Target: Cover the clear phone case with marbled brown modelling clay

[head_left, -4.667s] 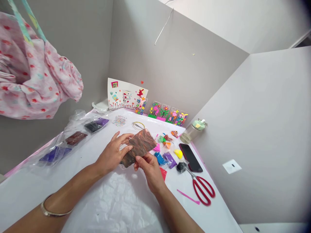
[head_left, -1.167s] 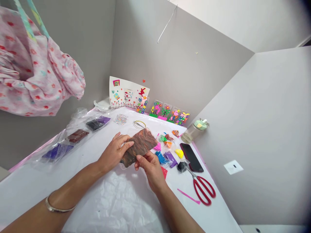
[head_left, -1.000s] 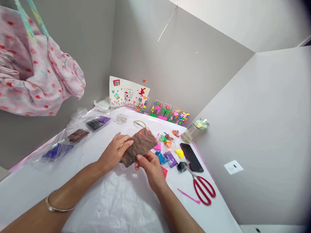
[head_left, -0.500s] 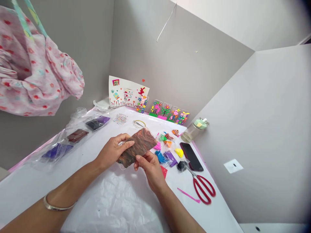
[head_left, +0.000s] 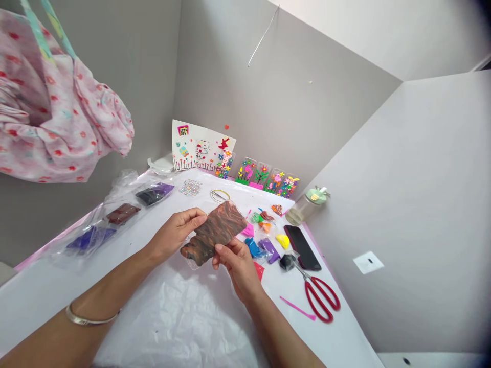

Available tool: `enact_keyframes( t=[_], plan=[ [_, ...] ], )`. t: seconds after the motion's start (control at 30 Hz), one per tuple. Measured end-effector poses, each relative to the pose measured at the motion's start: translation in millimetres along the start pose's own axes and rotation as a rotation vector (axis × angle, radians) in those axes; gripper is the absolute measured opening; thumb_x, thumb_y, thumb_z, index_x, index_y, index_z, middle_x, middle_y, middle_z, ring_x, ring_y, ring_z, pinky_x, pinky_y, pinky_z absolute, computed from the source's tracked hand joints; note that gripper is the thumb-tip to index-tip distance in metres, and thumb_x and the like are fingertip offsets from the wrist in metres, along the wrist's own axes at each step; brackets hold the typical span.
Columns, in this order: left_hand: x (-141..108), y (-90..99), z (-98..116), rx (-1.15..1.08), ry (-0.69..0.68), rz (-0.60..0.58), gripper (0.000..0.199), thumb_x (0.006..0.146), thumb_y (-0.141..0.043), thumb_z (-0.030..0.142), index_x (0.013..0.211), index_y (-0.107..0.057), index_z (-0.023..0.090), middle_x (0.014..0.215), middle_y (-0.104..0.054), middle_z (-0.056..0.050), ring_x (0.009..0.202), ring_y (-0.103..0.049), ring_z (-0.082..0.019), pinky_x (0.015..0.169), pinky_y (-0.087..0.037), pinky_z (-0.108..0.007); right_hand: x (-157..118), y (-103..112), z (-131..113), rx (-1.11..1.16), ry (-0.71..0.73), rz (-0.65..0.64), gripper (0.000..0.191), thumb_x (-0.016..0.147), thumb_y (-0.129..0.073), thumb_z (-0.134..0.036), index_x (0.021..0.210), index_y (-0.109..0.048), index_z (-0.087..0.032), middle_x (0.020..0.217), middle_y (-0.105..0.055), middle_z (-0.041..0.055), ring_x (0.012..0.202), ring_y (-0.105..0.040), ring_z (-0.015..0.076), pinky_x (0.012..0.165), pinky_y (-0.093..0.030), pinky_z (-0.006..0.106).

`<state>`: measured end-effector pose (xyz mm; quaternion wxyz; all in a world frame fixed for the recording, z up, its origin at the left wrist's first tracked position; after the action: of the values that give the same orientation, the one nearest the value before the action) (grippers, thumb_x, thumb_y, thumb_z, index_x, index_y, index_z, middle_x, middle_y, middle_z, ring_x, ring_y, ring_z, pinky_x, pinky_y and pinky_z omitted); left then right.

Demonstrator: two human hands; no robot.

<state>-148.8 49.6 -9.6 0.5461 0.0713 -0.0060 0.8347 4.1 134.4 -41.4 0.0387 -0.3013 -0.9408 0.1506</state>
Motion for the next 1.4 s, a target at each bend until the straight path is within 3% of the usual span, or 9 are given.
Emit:
enact_keyframes(
  t=[0.17, 0.3, 0.5, 0.7, 0.87, 1.07, 1.23, 1.4],
  plan=[
    [-0.3, -2.3, 1.7, -0.040, -0.011, -0.016, 0.039, 0.094, -0.041, 0.049, 0.079, -0.060, 0.018, 0.074, -0.061, 0.001, 0.072, -0.058, -0.017, 0.070, -0.044, -0.027, -0.9, -1.6, -4.3, 0.038, 0.008, 0.024, 0.018, 0.077, -0.073, -0.031, 0.079, -0.066, -0.014, 0.062, -0.060, -0.0012, 0.052, -0.053, 0.0097, 0.052, -0.042, 0.023],
    [-1.1, -2.1, 2.9, 0.085, -0.032, 0.040, 0.036, 0.092, -0.046, 0.047, 0.076, -0.059, 0.018, 0.071, -0.059, 0.002, 0.071, -0.055, -0.017, 0.071, -0.042, -0.025, -0.9, -2.0, -5.6, 0.041, 0.002, 0.024, 0.019, 0.076, -0.074, -0.032, 0.078, -0.065, -0.015, 0.061, -0.060, -0.0009, 0.052, -0.053, 0.0103, 0.052, -0.042, 0.024],
    [-1.7, -2.3, 5.6, 0.096, -0.056, 0.083, 0.043, 0.095, -0.036, 0.049, 0.073, -0.057, 0.019, 0.073, -0.061, 0.002, 0.074, -0.057, -0.018, 0.074, -0.044, -0.026, -0.8, -1.5, -4.6, 0.042, 0.006, 0.029, 0.018, 0.076, -0.074, -0.031, 0.080, -0.066, -0.015, 0.064, -0.061, -0.0001, 0.052, -0.053, 0.0102, 0.051, -0.041, 0.023],
    [-3.0, -3.2, 5.2, 0.169, 0.004, 0.086, 0.035, 0.089, -0.049, 0.050, 0.075, -0.059, 0.020, 0.068, -0.060, 0.003, 0.066, -0.057, -0.017, 0.061, -0.045, -0.024, 0.1, 0.1, -2.8, 0.028, 0.004, 0.012, 0.019, 0.077, -0.074, -0.032, 0.078, -0.065, -0.015, 0.061, -0.062, -0.0004, 0.051, -0.053, 0.0101, 0.052, -0.041, 0.023],
    [-2.9, -4.3, 6.2, 0.067, -0.020, 0.057, 0.042, 0.093, -0.040, 0.050, 0.075, -0.060, 0.018, 0.073, -0.063, 0.001, 0.072, -0.059, -0.018, 0.069, -0.046, -0.026, -0.6, 0.0, -2.0, 0.025, 0.012, 0.004, 0.018, 0.079, -0.071, -0.032, 0.080, -0.066, -0.015, 0.062, -0.062, 0.0000, 0.052, -0.054, 0.0104, 0.053, -0.041, 0.023],
    [-1.8, -1.5, 4.0, 0.110, 0.011, 0.044, 0.034, 0.088, -0.053, 0.048, 0.077, -0.063, 0.018, 0.072, -0.064, 0.002, 0.070, -0.060, -0.017, 0.066, -0.045, -0.025, 0.2, -0.4, -0.8, 0.008, -0.008, 0.013, 0.020, 0.075, -0.074, -0.034, 0.079, -0.066, -0.015, 0.060, -0.062, -0.0003, 0.050, -0.053, 0.0109, 0.051, -0.042, 0.024],
    [-0.8, -2.9, 0.8, -0.011, 0.033, 0.006, 0.036, 0.089, -0.051, 0.051, 0.081, -0.064, 0.018, 0.072, -0.066, 0.002, 0.068, -0.061, -0.017, 0.065, -0.046, -0.025, -0.1, 0.2, -1.8, -0.013, 0.013, -0.005, 0.020, 0.078, -0.072, -0.034, 0.081, -0.067, -0.015, 0.061, -0.062, 0.0000, 0.052, -0.053, 0.0106, 0.053, -0.042, 0.024],
    [-1.3, -2.1, -2.6, -0.038, 0.089, -0.014, 0.030, 0.083, -0.061, 0.049, 0.080, -0.065, 0.019, 0.070, -0.067, 0.003, 0.063, -0.061, -0.015, 0.061, -0.047, -0.025, -1.5, -3.0, -1.2, -0.046, -0.033, -0.009, 0.021, 0.076, -0.073, -0.034, 0.081, -0.067, -0.015, 0.059, -0.062, 0.0000, 0.050, -0.053, 0.0108, 0.052, -0.042, 0.024]
  ],
)
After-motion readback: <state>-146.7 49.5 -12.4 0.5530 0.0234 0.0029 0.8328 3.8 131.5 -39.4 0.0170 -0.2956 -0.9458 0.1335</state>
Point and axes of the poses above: each hand's wrist, its own x-axis towards the middle knuckle, its own y-axis out of the back of the hand, z = x × y, the point moved 2 cm from there along x, towards the middle knuckle
